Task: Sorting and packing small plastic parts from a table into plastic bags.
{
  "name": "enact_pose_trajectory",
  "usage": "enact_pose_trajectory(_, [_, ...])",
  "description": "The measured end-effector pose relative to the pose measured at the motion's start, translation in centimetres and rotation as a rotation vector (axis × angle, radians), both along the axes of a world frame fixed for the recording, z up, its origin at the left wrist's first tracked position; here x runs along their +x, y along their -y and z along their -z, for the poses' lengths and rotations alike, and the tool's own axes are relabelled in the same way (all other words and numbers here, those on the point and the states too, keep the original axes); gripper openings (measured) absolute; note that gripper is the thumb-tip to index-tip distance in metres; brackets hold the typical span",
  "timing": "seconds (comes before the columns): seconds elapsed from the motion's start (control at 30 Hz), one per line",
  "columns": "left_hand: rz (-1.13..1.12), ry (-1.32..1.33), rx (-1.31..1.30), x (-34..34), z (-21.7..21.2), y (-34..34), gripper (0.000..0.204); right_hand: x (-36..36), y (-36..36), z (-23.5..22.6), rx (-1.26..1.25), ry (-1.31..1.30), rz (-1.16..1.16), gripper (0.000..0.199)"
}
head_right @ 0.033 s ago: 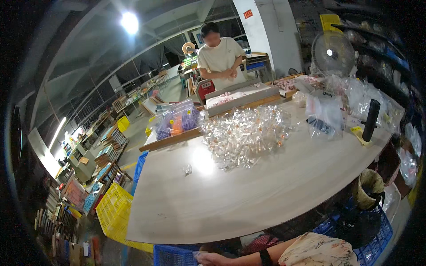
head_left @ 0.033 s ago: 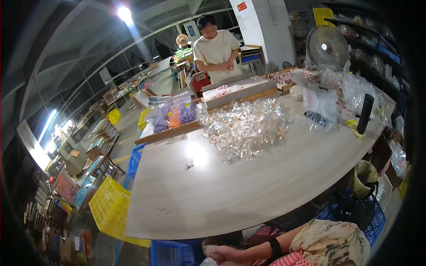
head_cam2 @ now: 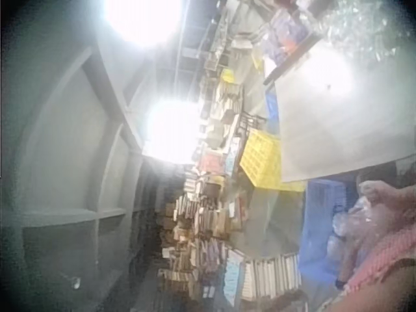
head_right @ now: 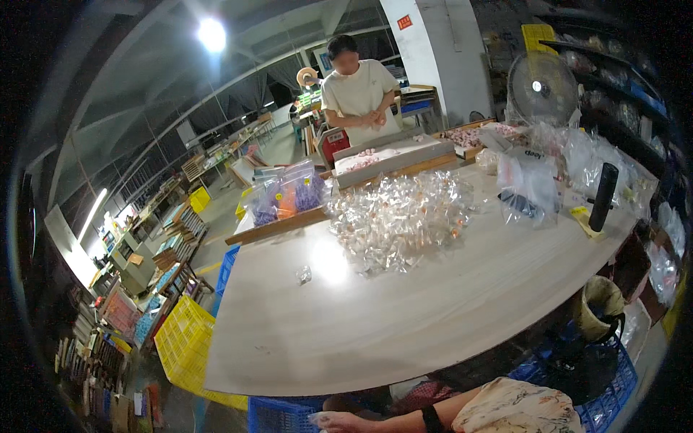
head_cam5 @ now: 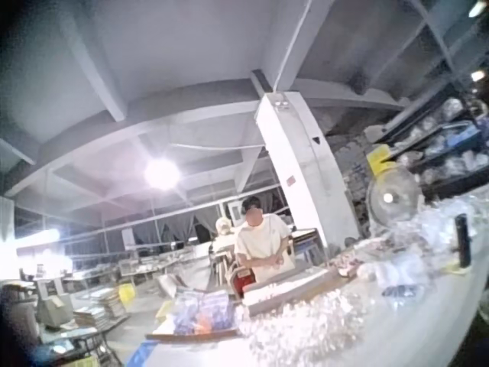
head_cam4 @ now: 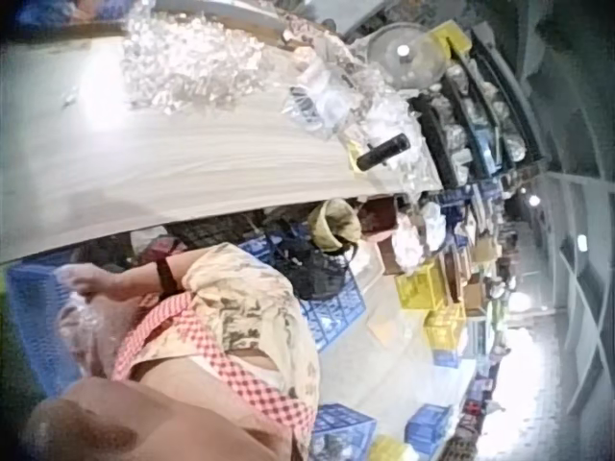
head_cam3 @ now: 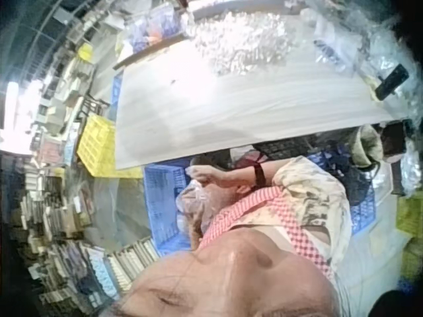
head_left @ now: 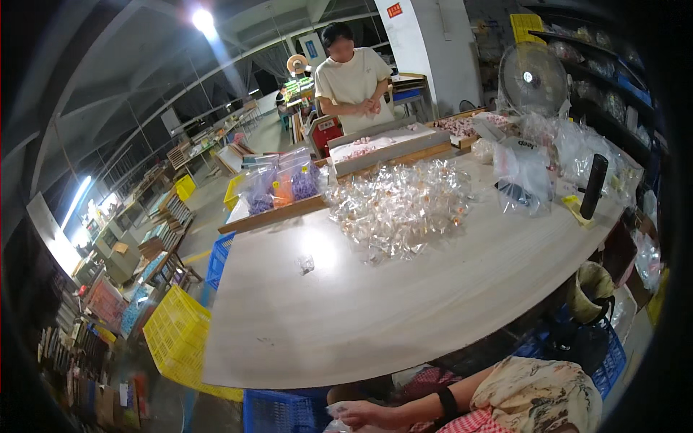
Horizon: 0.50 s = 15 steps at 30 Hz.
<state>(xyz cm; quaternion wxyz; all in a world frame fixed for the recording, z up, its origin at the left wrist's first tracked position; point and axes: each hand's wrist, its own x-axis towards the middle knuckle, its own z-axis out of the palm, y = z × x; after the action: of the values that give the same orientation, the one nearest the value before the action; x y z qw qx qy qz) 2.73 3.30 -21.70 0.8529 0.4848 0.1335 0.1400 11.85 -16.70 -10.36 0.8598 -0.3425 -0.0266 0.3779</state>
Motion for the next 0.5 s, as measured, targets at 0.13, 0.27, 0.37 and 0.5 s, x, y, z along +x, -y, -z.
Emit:
enact_pose_trajectory(0.13, [-0.059, -0.032, 0.054, -0.9, 2.3, 0.7, 0.018, -0.7, 1.0, -1.0, -0.258, 0.875, -0.005, 0.024])
enact_pose_trajectory(0.27, [-0.100, -0.050, 0.102, -0.7, 4.6, 0.6, 0.020, -0.6, -0.3, 4.5, -0.590, 1.620, 0.184, 0.040])
enact_pose_trajectory(0.37, [-0.146, -0.081, 0.160, -0.4, 5.5, 1.1, 0.022, -0.5, 0.0, 5.2, -0.691, 1.596, -0.012, 0.045])
enact_pose_trajectory(0.5, [-0.184, -0.107, 0.216, -0.5, 6.4, 1.0, 0.024, -0.6, -1.7, 7.7, -0.714, 1.514, -0.005, 0.046])
